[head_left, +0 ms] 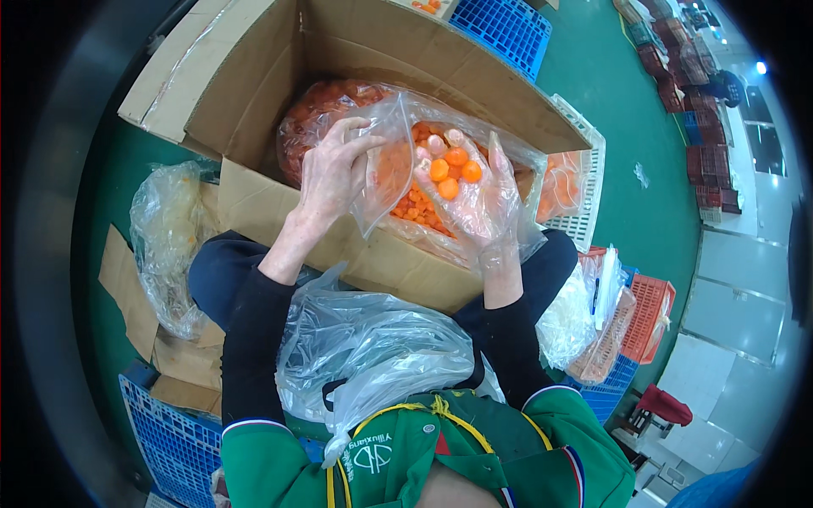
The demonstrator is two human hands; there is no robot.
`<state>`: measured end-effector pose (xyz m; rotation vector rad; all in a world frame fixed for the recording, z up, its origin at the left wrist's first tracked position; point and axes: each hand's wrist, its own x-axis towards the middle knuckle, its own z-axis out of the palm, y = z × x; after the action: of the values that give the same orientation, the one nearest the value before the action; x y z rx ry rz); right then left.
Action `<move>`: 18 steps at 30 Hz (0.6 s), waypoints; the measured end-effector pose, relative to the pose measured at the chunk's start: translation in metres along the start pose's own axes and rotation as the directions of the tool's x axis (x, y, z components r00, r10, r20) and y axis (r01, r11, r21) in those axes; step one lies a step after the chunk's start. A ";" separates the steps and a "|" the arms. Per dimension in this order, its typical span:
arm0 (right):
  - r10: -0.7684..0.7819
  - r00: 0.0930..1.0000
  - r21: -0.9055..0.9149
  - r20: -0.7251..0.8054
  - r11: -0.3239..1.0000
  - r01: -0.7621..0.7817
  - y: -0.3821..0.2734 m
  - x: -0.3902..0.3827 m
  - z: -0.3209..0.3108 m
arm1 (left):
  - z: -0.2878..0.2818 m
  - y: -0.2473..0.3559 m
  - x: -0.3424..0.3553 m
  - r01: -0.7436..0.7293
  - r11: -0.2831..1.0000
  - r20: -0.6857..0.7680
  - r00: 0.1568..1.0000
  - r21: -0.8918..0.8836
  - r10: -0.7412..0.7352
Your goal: The person scoops small orange vegetables from a large cardboard box and places them into a clear plastic bag. The person continues to fill the bag with the vegetables using both hands.
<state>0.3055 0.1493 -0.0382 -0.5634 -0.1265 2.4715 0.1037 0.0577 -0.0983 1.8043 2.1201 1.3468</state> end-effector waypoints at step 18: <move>-0.267 0.963 -0.884 -0.040 -0.440 -0.159 -0.019 0.076 -0.132 | -0.007 -0.006 0.011 0.108 0.992 -0.022 0.994 0.059 -0.107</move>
<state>0.3159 0.2036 -0.1811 -1.4664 -2.4246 1.2208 0.0913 0.0634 -0.0925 1.6770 2.2555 1.2931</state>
